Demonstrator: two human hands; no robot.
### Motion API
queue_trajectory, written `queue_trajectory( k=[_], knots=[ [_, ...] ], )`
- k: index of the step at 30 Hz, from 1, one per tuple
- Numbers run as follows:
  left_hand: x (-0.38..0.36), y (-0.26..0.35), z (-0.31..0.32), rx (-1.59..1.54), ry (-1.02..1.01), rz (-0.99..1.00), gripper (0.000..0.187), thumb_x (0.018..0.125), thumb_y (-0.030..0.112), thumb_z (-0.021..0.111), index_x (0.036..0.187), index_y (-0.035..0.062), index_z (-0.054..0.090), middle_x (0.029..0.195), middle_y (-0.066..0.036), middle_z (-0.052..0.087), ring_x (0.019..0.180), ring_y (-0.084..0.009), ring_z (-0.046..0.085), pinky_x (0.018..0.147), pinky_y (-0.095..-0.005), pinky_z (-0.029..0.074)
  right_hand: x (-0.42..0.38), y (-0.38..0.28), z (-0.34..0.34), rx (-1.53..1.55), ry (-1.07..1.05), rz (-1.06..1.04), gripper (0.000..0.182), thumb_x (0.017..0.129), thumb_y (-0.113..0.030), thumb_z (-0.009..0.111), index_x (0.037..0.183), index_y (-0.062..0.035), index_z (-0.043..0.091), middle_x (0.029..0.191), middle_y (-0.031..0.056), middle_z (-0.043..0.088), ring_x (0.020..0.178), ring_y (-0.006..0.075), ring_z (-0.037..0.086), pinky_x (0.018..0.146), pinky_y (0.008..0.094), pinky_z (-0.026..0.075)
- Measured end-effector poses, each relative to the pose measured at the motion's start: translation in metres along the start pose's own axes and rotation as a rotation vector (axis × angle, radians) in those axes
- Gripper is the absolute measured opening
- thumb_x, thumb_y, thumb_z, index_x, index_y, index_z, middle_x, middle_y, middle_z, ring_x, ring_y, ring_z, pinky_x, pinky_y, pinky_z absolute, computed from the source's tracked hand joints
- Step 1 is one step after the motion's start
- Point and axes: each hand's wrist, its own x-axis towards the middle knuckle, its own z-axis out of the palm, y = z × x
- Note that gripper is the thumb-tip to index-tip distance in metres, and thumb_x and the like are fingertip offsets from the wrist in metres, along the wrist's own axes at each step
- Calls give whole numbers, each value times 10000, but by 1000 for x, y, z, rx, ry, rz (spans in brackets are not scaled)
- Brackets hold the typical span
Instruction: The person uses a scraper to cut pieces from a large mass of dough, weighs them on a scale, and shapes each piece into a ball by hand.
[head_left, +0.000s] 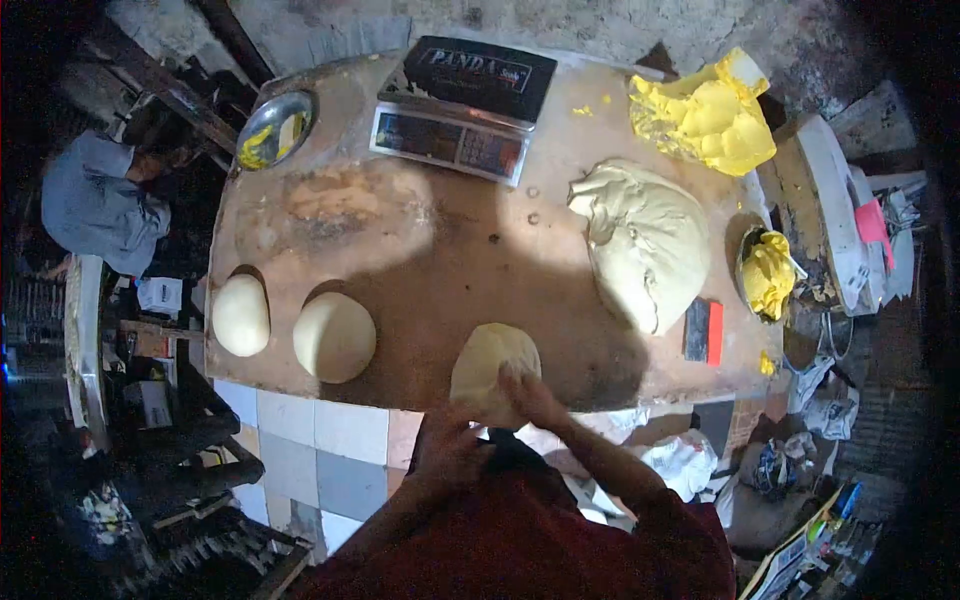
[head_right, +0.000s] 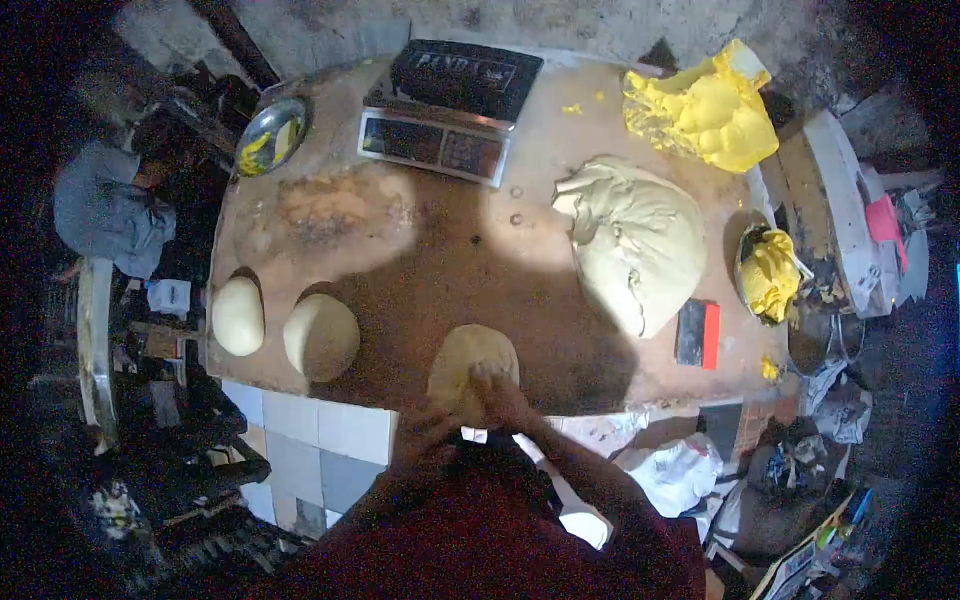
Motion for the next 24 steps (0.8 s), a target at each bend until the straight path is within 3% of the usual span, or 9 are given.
queue_trajectory(
  k=[6, 8, 10, 14, 16, 18, 20, 22, 24],
  knots=[
    [141, -90, 19, 408, 173, 31, 311, 876, 259, 438, 1074, 41, 539, 1156, -186, 477, 1107, -362, 421, 956, -475, 315, 29, -46, -62, 1271, -104, 201, 645, 866, -499, 393, 1269, 4, 369, 1250, 238, 423, 1177, 341, 404, 970, 434, 321],
    [187, -121, 5, 291, 67, -57, 329, 883, 268, 430, 1072, 19, 532, 1156, -191, 469, 1119, -363, 401, 950, -462, 318, 21, -32, -21, 51, 947, -408, 637, 865, -507, 393, 1263, -10, 385, 1258, 236, 414, 1180, 337, 399, 968, 441, 323],
    [240, -166, 10, 460, 466, 103, 311, 888, 233, 417, 1054, -1, 537, 1068, -198, 512, 1051, -337, 460, 908, -435, 362, 47, -16, -2, -141, 1021, -388, 615, 872, -490, 391, 1258, -10, 393, 1255, 240, 415, 1181, 337, 396, 975, 439, 316],
    [313, -213, -19, 465, 306, 54, 348, 913, 281, 397, 1051, -3, 543, 1053, -191, 542, 1027, -296, 501, 897, -409, 377, 150, 4, -26, -152, 1200, -320, 649, 885, -539, 311, 1291, -34, 346, 1300, 186, 369, 1165, 306, 396, 980, 443, 309],
    [321, -231, -20, -922, 15, 130, 426, 926, 357, 368, 1067, -7, 538, 1080, -181, 546, 1032, -273, 512, 909, -394, 375, 177, 16, -81, 1030, 617, -118, 664, 886, -564, 248, 1277, -43, 375, 1294, 173, 388, 1173, 289, 389, 1003, 403, 281],
    [317, -237, -14, -1043, 63, 24, 471, 925, 395, 361, 1081, -16, 530, 1099, -158, 548, 1048, -263, 507, 918, -376, 377, 211, 28, -110, 860, 498, -200, 713, 870, -604, 193, 1280, -50, 376, 1277, 164, 418, 1160, 274, 404, 990, 383, 301],
    [301, -291, 27, -941, 19, -143, 458, 945, 364, 254, 1192, 49, 477, 1151, -160, 525, 1054, -281, 505, 935, -398, 372, 226, 30, -115, 748, 456, -16, 717, 870, -605, 189, 1287, -50, 368, 1264, 172, 430, 1154, 278, 413, 985, 380, 305],
    [236, -294, 14, 684, 367, 367, 454, 947, 347, 287, 1135, -10, 495, 1090, -143, 546, 1035, -285, 504, 944, -353, 361, 219, -7, -110, 652, 415, 142, 721, 869, -606, 186, 1294, -50, 360, 1251, 181, 441, 1148, 282, 421, 981, 377, 310],
    [199, -293, 28, 619, 347, 282, 435, 943, 331, 297, 1143, -7, 485, 1094, -144, 540, 1033, -289, 503, 940, -361, 363, 173, -114, -100, -311, 316, 397, 560, 920, -478, 230, 1190, -61, 490, 1176, 174, 513, 1108, 282, 457, 978, 368, 304]
  ],
)
